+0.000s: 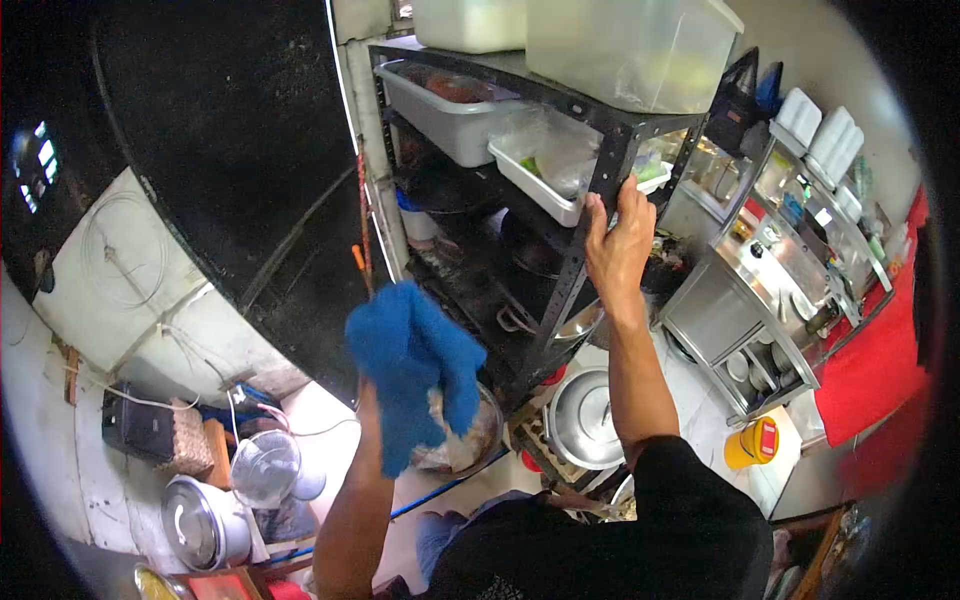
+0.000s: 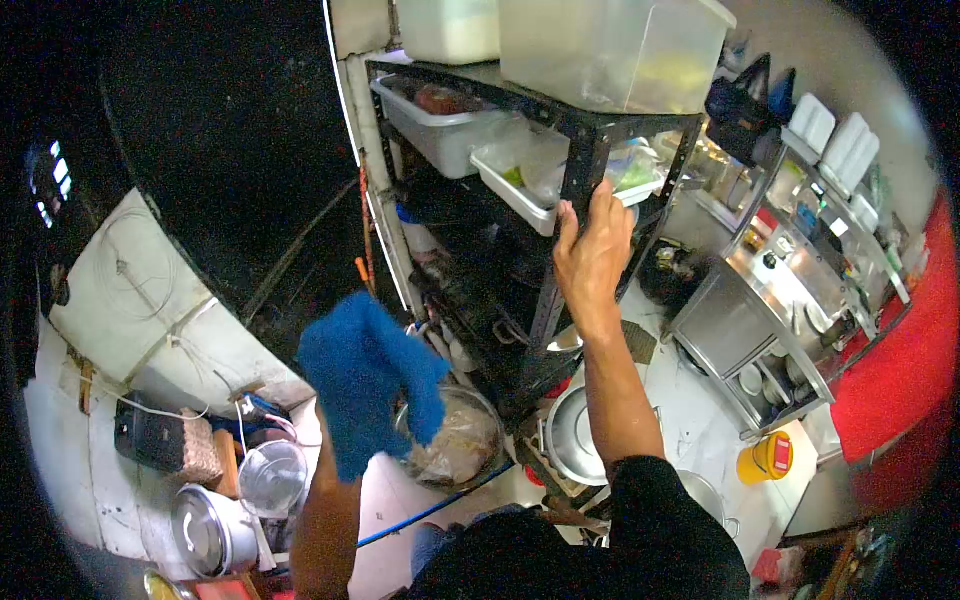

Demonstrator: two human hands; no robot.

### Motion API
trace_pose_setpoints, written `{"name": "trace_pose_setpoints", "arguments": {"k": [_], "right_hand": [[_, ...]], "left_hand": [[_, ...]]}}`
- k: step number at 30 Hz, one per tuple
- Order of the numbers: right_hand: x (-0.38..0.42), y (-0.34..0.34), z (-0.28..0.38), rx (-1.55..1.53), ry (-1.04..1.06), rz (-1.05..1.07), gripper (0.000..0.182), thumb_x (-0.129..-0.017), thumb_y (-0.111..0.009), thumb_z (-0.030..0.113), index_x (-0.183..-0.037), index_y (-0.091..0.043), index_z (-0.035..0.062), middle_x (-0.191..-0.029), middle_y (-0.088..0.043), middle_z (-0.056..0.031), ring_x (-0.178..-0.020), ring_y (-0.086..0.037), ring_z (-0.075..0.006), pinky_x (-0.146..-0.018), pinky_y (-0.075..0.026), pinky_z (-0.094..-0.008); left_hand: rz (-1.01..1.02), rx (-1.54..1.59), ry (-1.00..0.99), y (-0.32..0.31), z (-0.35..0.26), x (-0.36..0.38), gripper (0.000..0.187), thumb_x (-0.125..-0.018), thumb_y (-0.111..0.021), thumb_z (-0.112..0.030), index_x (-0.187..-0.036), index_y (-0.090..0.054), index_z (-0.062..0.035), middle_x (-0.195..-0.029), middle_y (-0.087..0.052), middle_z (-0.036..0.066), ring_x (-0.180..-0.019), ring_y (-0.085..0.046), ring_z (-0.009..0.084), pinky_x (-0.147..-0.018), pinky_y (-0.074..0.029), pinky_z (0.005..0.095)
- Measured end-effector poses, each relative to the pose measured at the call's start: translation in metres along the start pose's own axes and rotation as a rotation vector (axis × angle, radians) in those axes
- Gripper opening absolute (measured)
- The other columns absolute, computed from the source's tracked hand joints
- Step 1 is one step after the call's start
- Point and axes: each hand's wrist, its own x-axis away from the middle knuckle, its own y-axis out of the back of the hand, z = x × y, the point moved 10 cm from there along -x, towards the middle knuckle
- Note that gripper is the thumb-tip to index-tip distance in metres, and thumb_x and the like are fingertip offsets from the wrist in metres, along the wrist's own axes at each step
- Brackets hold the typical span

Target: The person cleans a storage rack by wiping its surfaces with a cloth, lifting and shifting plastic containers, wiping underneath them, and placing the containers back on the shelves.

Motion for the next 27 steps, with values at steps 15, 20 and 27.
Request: {"name": "trace_pose_setpoints", "arguments": {"k": [15, 20, 27], "right_hand": [[0.004, -0.008, -0.007, 0.079, -0.014, 0.118, 0.059, -0.079, -0.066, -0.003, -0.134, -0.044, -0.0080, -0.107, -0.056, -0.0228, -0.095, -0.051, -0.0412, -0.084, -0.043, -0.0482], [0.000, -0.006, 0.005, 0.043, 0.010, 0.071, 0.050, -0.080, -0.062, 0.001, -0.129, -0.051, -0.0038, -0.113, -0.058, -0.0237, -0.098, -0.051, -0.0437, -0.087, -0.043, -0.0505], [0.001, -0.008, -0.006, 0.008, -0.145, 0.129, 0.049, -0.085, -0.068, 0.003, -0.129, -0.050, -0.0071, -0.108, -0.059, -0.0240, -0.093, -0.052, -0.0413, -0.083, -0.044, -0.0461]], "left_hand": [[0.209, -0.782, -1.420, -0.335, -0.118, -0.160, 0.034, -0.095, -0.050, -0.026, -0.105, -0.062, 0.0040, -0.118, -0.052, 0.034, -0.120, -0.040, 0.0549, -0.109, -0.018, 0.0711], [0.621, -0.778, -1.342, -0.348, -0.072, -0.098, 0.031, -0.092, -0.052, -0.023, -0.108, -0.063, 0.0010, -0.113, -0.059, 0.034, -0.110, -0.050, 0.0561, -0.104, -0.032, 0.0641], [0.216, -0.830, -1.211, -0.313, -0.100, -0.174, 0.027, -0.088, -0.052, -0.017, -0.102, -0.064, 0.0033, -0.102, -0.063, 0.032, -0.101, -0.055, 0.0514, -0.091, -0.042, 0.0551]]}}
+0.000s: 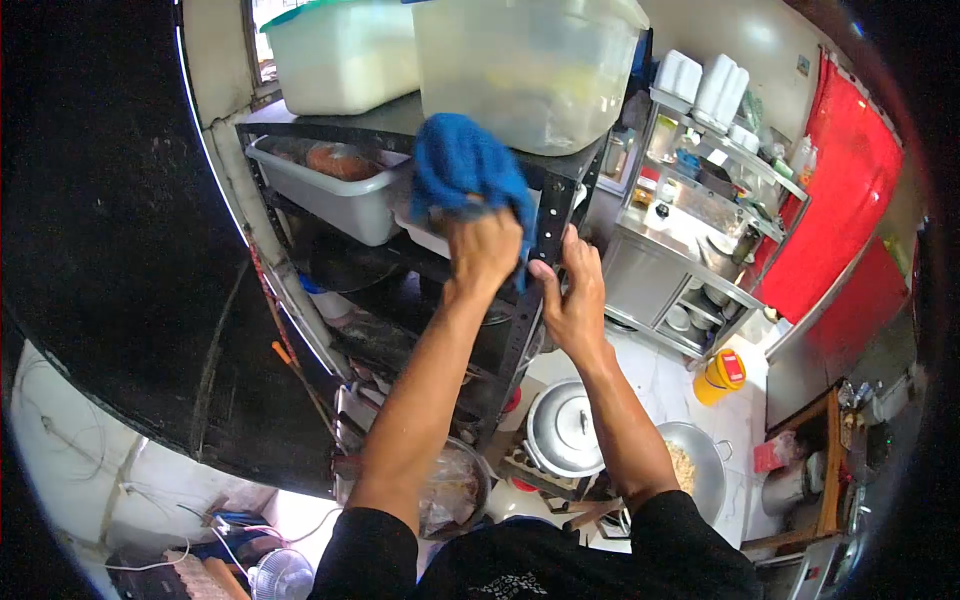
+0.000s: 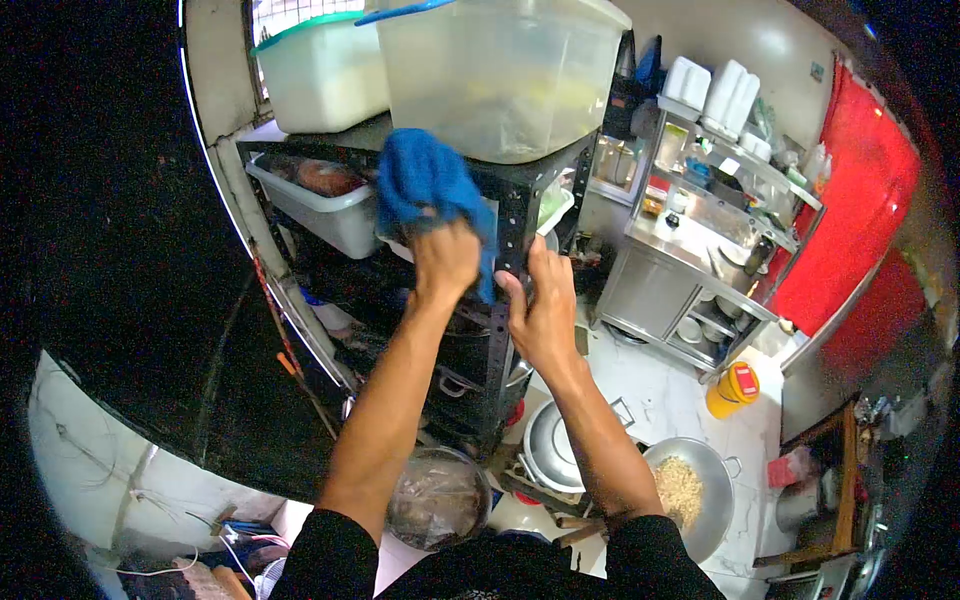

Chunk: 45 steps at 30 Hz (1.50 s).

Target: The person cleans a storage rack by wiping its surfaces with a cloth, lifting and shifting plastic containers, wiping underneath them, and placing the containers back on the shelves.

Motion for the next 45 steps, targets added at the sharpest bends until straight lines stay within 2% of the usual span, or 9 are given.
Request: {"name": "trace_pose_setpoints", "arguments": {"k": [4, 8, 12, 17, 26, 30, 35, 40, 45], "right_hand": [[-0.001, 0.000, 0.006, -0.012, 0.051, -0.027, 0.054, -0.086, -0.070, 0.006, -0.133, -0.047, -0.0088, -0.103, -0.059, -0.0236, -0.091, -0.052, -0.0406, -0.082, -0.044, -0.0459], [0.005, -0.004, -0.005, -0.021, 0.047, -0.049, 0.056, -0.087, -0.070, 0.007, -0.134, -0.047, -0.0099, -0.098, -0.058, -0.0230, -0.089, -0.053, -0.0383, -0.082, -0.044, -0.0443], [0.008, -0.007, -0.013, -0.081, 0.040, -0.054, 0.054, -0.088, -0.070, 0.008, -0.134, -0.048, -0.0097, -0.100, -0.059, -0.0221, -0.090, -0.053, -0.0371, -0.082, -0.044, -0.0426], [0.005, -0.003, -0.010, -0.125, 0.028, -0.046, 0.055, -0.088, -0.071, 0.007, -0.135, -0.048, -0.0096, -0.101, -0.059, -0.0226, -0.090, -0.054, -0.0372, -0.083, -0.044, -0.0428], [0.009, -0.005, -0.015, -0.115, 0.046, -0.085, 0.060, -0.084, -0.070, 0.000, -0.139, -0.046, -0.0094, -0.102, -0.059, -0.0239, -0.091, -0.054, -0.0388, -0.085, -0.045, -0.0431], [0.009, -0.006, -0.014, -0.164, 0.019, -0.087, 0.057, -0.086, -0.069, 0.000, -0.138, -0.047, -0.0088, -0.102, -0.060, -0.0234, -0.092, -0.056, -0.0358, -0.085, -0.046, -0.0408], [0.009, -0.006, -0.011, -0.136, 0.001, -0.080, 0.054, -0.088, -0.070, 0.003, -0.136, -0.048, -0.0102, -0.104, -0.061, -0.0228, -0.094, -0.057, -0.0344, -0.086, -0.046, -0.0405], [0.013, -0.010, -0.019, -0.103, -0.049, -0.061, 0.055, -0.084, -0.066, 0.000, -0.135, -0.048, -0.0108, -0.111, -0.060, -0.0246, -0.100, -0.057, -0.0378, -0.093, -0.045, -0.0417], [0.020, -0.012, -0.037, -0.109, -0.133, -0.046, 0.053, -0.083, -0.068, 0.002, -0.134, -0.052, -0.0033, -0.119, -0.062, -0.0205, -0.113, -0.059, -0.0324, -0.101, -0.043, -0.0410]], "left_hand": [[-0.099, 0.220, 0.282, 0.018, 0.015, -0.008, 0.022, -0.085, -0.052, -0.011, -0.095, -0.064, 0.0040, -0.101, -0.062, 0.031, -0.098, -0.053, 0.0535, -0.089, -0.040, 0.0562], [-0.211, 0.193, 0.014, 0.021, -0.017, 0.011, 0.023, -0.080, -0.052, -0.005, -0.097, -0.063, 0.0070, -0.105, -0.062, 0.034, -0.105, -0.054, 0.0530, -0.095, -0.040, 0.0538], [-0.107, 0.110, 0.401, 0.036, 0.053, -0.031, 0.030, -0.084, -0.046, -0.013, -0.084, -0.060, 0.0131, -0.094, -0.058, 0.040, -0.095, -0.055, 0.0568, -0.086, -0.041, 0.0563], [-0.194, 0.060, 0.495, 0.061, 0.084, -0.068, 0.037, -0.087, -0.046, -0.020, -0.085, -0.060, 0.0143, -0.093, -0.057, 0.042, -0.093, -0.056, 0.0573, -0.080, -0.042, 0.0553], [0.004, 0.231, 0.035, 0.026, -0.050, 0.018, 0.019, -0.076, -0.053, -0.006, -0.090, -0.059, 0.0060, -0.092, -0.059, 0.034, -0.089, -0.055, 0.0558, -0.082, -0.042, 0.0593], [0.014, -0.145, 0.133, 0.029, -0.010, 0.009, 0.017, -0.077, -0.057, -0.007, -0.082, -0.059, 0.0093, -0.087, -0.061, 0.034, -0.085, -0.060, 0.0527, -0.079, -0.045, 0.0583], [-0.134, 0.039, 0.397, 0.059, 0.049, -0.043, 0.020, -0.078, -0.054, -0.006, -0.067, -0.053, 0.0115, -0.079, -0.060, 0.037, -0.079, -0.060, 0.0539, -0.074, -0.044, 0.0599], [-0.122, 0.291, -0.146, 0.031, -0.047, 0.014, 0.022, -0.072, -0.059, 0.000, -0.093, -0.065, 0.0036, -0.099, -0.063, 0.032, -0.091, -0.060, 0.0530, -0.083, -0.047, 0.0570], [0.140, 0.468, -0.127, 0.022, -0.059, 0.026, 0.015, -0.071, -0.065, -0.005, -0.085, -0.063, 0.0002, -0.085, -0.063, 0.026, -0.080, -0.061, 0.0482, -0.075, -0.049, 0.0535]]}}
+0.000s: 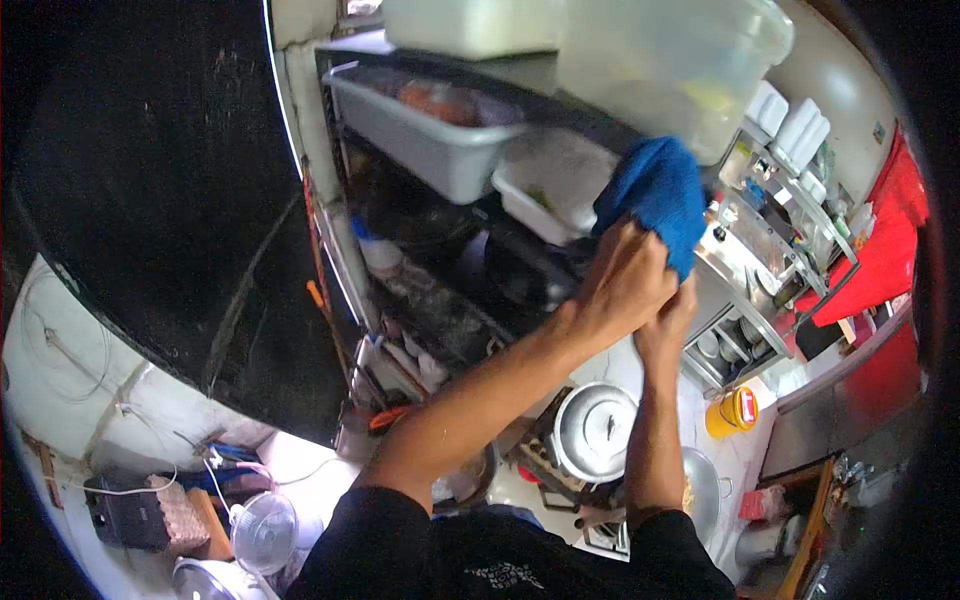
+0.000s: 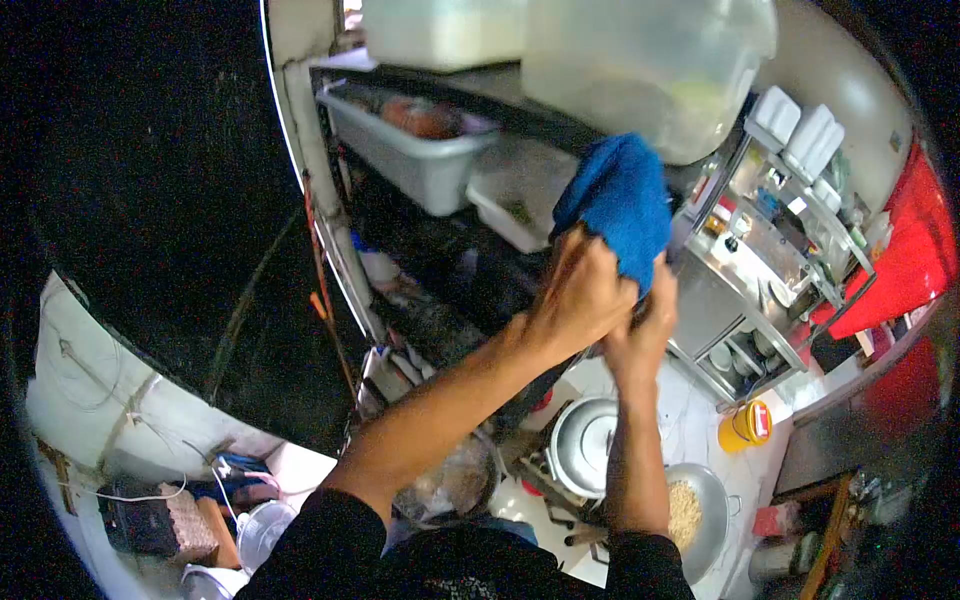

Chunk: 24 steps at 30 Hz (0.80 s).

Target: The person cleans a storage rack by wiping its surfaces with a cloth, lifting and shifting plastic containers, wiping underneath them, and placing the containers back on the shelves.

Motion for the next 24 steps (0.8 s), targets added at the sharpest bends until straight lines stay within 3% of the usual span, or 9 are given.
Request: {"name": "trace_pose_setpoints", "arguments": {"k": [3, 5, 6, 11, 13, 15, 18, 19, 24], "right_hand": [[0.006, 0.009, -0.048, 0.102, 0.097, 0.059, 0.047, -0.085, -0.067, 0.007, -0.129, -0.057, -0.0038, -0.120, -0.064, -0.0175, -0.109, -0.061, -0.0279, -0.098, -0.046, -0.0393], [0.002, 0.022, -0.084, 0.159, 0.076, 0.142, 0.043, -0.087, -0.067, 0.013, -0.125, -0.061, -0.0049, -0.121, -0.067, -0.0148, -0.106, -0.063, -0.0245, -0.095, -0.048, -0.0375], [-0.006, 0.030, -0.082, 0.183, 0.053, 0.110, 0.042, -0.088, -0.066, 0.012, -0.126, -0.061, -0.0044, -0.121, -0.067, -0.0141, -0.106, -0.064, -0.0237, -0.095, -0.048, -0.0365], [-0.016, 0.028, -0.033, 0.346, 0.022, -0.003, 0.038, -0.095, -0.062, 0.017, -0.129, -0.064, -0.0013, -0.121, -0.067, -0.0121, -0.106, -0.063, -0.0192, -0.096, -0.047, -0.0317], [-0.011, -0.009, 0.011, 0.430, 0.042, 0.099, 0.038, -0.100, -0.059, 0.026, -0.128, -0.065, 0.0005, -0.119, -0.068, -0.0133, -0.111, -0.060, -0.0170, -0.101, -0.043, -0.0295], [-0.016, 0.000, 0.001, 0.440, -0.030, -0.023, 0.031, -0.100, -0.056, 0.010, -0.129, -0.067, 0.0059, -0.122, -0.067, -0.0083, -0.106, -0.063, -0.0173, -0.094, -0.047, -0.0291], [-0.017, 0.012, -0.019, 0.272, -0.112, -0.074, 0.025, -0.095, -0.069, 0.024, -0.109, -0.071, 0.0034, -0.099, -0.068, -0.0046, -0.088, -0.057, -0.0140, -0.081, -0.046, -0.0285], [-0.019, 0.016, -0.027, 0.203, -0.091, -0.072, 0.025, -0.094, -0.071, 0.027, -0.098, -0.070, 0.0018, -0.091, -0.067, -0.0031, -0.083, -0.056, -0.0136, -0.076, -0.045, -0.0283], [-0.007, -0.002, 0.007, 0.354, -0.180, -0.109, 0.030, -0.090, -0.076, 0.029, -0.097, -0.065, 0.0020, -0.086, -0.069, -0.0025, -0.078, -0.060, -0.0103, -0.071, -0.047, -0.0257]], "left_hand": [[-0.042, 0.232, 0.064, 0.025, -0.001, 0.020, 0.013, -0.064, -0.060, -0.004, -0.074, -0.051, -0.0036, -0.075, -0.060, 0.022, -0.076, -0.060, 0.0457, -0.072, -0.045, 0.0533], [-0.240, 0.387, 0.004, 0.058, -0.010, 0.042, 0.019, -0.065, -0.061, -0.005, -0.083, -0.056, -0.0024, -0.079, -0.059, 0.022, -0.078, -0.058, 0.0467, -0.075, -0.046, 0.0514], [-0.169, 0.421, -0.052, 0.071, -0.008, 0.052, 0.030, -0.065, -0.063, -0.006, -0.095, -0.060, -0.0017, -0.095, -0.061, 0.026, -0.094, -0.056, 0.0489, -0.086, -0.044, 0.0524], [-0.598, 0.462, 0.087, 0.191, 0.078, 0.132, 0.031, -0.073, -0.070, -0.016, -0.099, -0.062, -0.0018, -0.086, -0.063, 0.013, -0.084, -0.062, 0.0345, -0.081, -0.047, 0.0485], [-0.603, 0.446, 0.251, 0.242, 0.131, 0.160, 0.029, -0.074, -0.069, -0.016, -0.098, -0.061, -0.0020, -0.085, -0.061, 0.012, -0.083, -0.061, 0.0343, -0.080, -0.046, 0.0480], [-0.570, 0.392, 0.398, 0.300, 0.176, 0.187, 0.027, -0.075, -0.069, -0.015, -0.097, -0.061, -0.0023, -0.083, -0.060, 0.012, -0.082, -0.060, 0.0341, -0.078, -0.046, 0.0475], [-0.488, 0.317, 0.497, 0.366, 0.211, 0.203, 0.024, -0.076, -0.069, -0.015, -0.095, -0.061, -0.0027, -0.081, -0.058, 0.012, -0.080, -0.059, 0.0338, -0.076, -0.046, 0.0467], [-0.467, 0.302, 0.508, 0.381, 0.217, 0.202, 0.023, -0.077, -0.069, -0.014, -0.094, -0.061, -0.0028, -0.080, -0.057, 0.012, -0.079, -0.059, 0.0337, -0.076, -0.045, 0.0464], [-0.326, 0.256, 0.395, 0.394, 0.196, 0.160, 0.018, -0.079, -0.068, -0.013, -0.092, -0.060, -0.0034, -0.076, -0.054, 0.012, -0.076, -0.057, 0.0333, -0.073, -0.045, 0.0451]]}}
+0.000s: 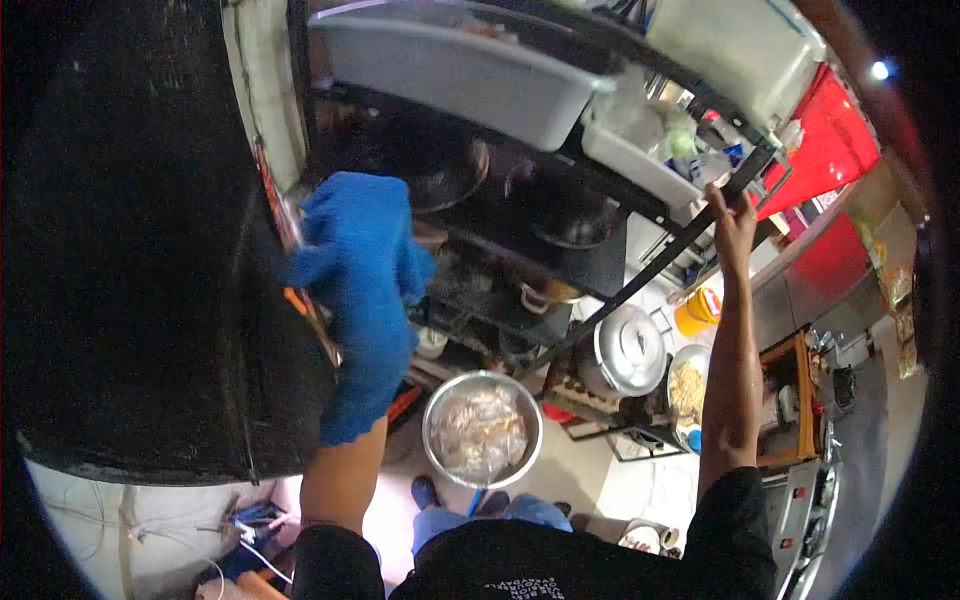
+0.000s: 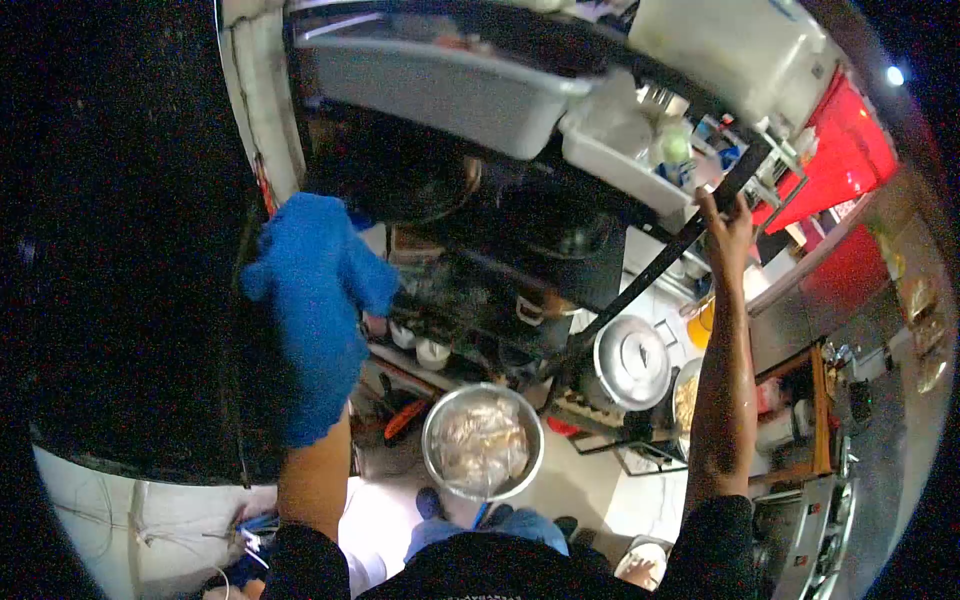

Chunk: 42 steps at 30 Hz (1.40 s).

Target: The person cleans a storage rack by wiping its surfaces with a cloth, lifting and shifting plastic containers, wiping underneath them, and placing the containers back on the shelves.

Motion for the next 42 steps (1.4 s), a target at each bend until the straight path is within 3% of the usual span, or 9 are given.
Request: {"name": "trace_pose_setpoints", "arguments": {"k": [6, 12, 15, 18, 19, 25, 31, 35, 42], "right_hand": [[0.006, 0.001, 0.022, 0.035, -0.026, 0.002, 0.036, -0.089, -0.076, 0.032, -0.097, -0.065, -0.0014, -0.081, -0.070, -0.0089, -0.073, -0.063, -0.0168, -0.069, -0.050, -0.0333], [0.005, 0.001, 0.034, -0.001, 0.009, 0.007, 0.035, -0.088, -0.075, 0.032, -0.093, -0.063, -0.0003, -0.079, -0.066, -0.0087, -0.072, -0.060, -0.0169, -0.069, -0.048, -0.0331], [0.005, 0.002, 0.024, 0.084, -0.008, 0.004, 0.036, -0.088, -0.075, 0.031, -0.097, -0.062, -0.0016, -0.078, -0.065, -0.0106, -0.072, -0.060, -0.0184, -0.068, -0.048, -0.0345], [0.008, 0.002, 0.030, 0.128, -0.043, 0.020, 0.038, -0.088, -0.075, 0.030, -0.101, -0.061, -0.0030, -0.083, -0.066, -0.0113, -0.076, -0.062, -0.0199, -0.071, -0.050, -0.0354], [0.009, 0.005, 0.034, 0.154, 0.025, -0.055, 0.040, -0.087, -0.076, 0.032, -0.101, -0.060, -0.0019, -0.083, -0.066, -0.0098, -0.076, -0.062, -0.0183, -0.070, -0.050, -0.0340], [0.010, -0.001, 0.030, 0.010, -0.135, 0.006, 0.034, -0.089, -0.076, 0.026, -0.105, -0.061, 0.0008, -0.085, -0.066, -0.0050, -0.078, -0.061, -0.0129, -0.071, -0.050, -0.0295], [0.012, -0.004, 0.045, 0.006, -0.132, 0.004, 0.031, -0.090, -0.075, 0.026, -0.104, -0.060, 0.0025, -0.085, -0.063, -0.0022, -0.078, -0.058, -0.0113, -0.069, -0.048, -0.0281], [0.015, -0.002, 0.031, 0.042, -0.119, -0.017, 0.030, -0.091, -0.075, 0.025, -0.104, -0.059, 0.0035, -0.084, -0.061, -0.0010, -0.076, -0.056, -0.0096, -0.067, -0.046, -0.0266], [0.010, -0.003, 0.025, 0.023, -0.159, 0.005, 0.030, -0.090, -0.075, 0.021, -0.109, -0.057, 0.0056, -0.083, -0.060, -0.0003, -0.078, -0.056, -0.0099, -0.070, -0.045, -0.0267]], "left_hand": [[0.189, -0.085, -0.456, -0.106, -0.096, -0.044, 0.013, -0.081, -0.067, -0.012, -0.088, -0.059, -0.0042, -0.072, -0.050, 0.012, -0.072, -0.055, 0.0328, -0.069, -0.044, 0.0435], [0.153, -0.146, -0.890, -0.189, -0.154, -0.099, 0.010, -0.084, -0.066, -0.010, -0.085, -0.059, -0.0050, -0.067, -0.046, 0.011, -0.068, -0.053, 0.0322, -0.065, -0.043, 0.0420], [0.057, -0.170, -0.865, -0.228, -0.126, -0.112, 0.006, -0.082, -0.064, -0.009, -0.085, -0.060, -0.0062, -0.080, -0.048, 0.014, -0.080, -0.051, 0.0355, -0.071, -0.043, 0.0457], [0.395, -0.215, -0.691, -0.305, -0.070, -0.148, 0.011, -0.080, -0.065, -0.010, -0.091, -0.065, -0.0063, -0.108, -0.059, 0.017, -0.108, -0.055, 0.0366, -0.086, -0.045, 0.0492], [-0.008, -0.403, -1.016, -0.313, -0.068, -0.135, 0.020, -0.078, -0.070, -0.016, -0.095, -0.067, -0.0050, -0.093, -0.062, 0.017, -0.096, -0.061, 0.0356, -0.083, -0.048, 0.0473], [0.572, -0.238, -0.897, -0.300, -0.064, -0.177, 0.020, -0.077, -0.058, 0.000, -0.090, -0.072, -0.0055, -0.097, -0.064, 0.016, -0.103, -0.061, 0.0360, -0.090, -0.049, 0.0450], [0.417, -0.233, -0.735, -0.214, -0.036, -0.233, 0.021, -0.074, -0.056, 0.009, -0.088, -0.070, 0.0008, -0.090, -0.063, 0.018, -0.094, -0.062, 0.0375, -0.084, -0.048, 0.0446], [0.330, -0.174, -0.848, -0.236, -0.053, -0.208, 0.018, -0.071, -0.058, 0.007, -0.082, -0.069, 0.0004, -0.082, -0.059, 0.018, -0.086, -0.060, 0.0383, -0.078, -0.048, 0.0466], [0.447, -0.067, -0.895, -0.316, -0.089, -0.145, 0.017, -0.073, -0.059, 0.007, -0.082, -0.071, -0.0010, -0.092, -0.064, 0.019, -0.100, -0.059, 0.0383, -0.088, -0.049, 0.0462]]}}
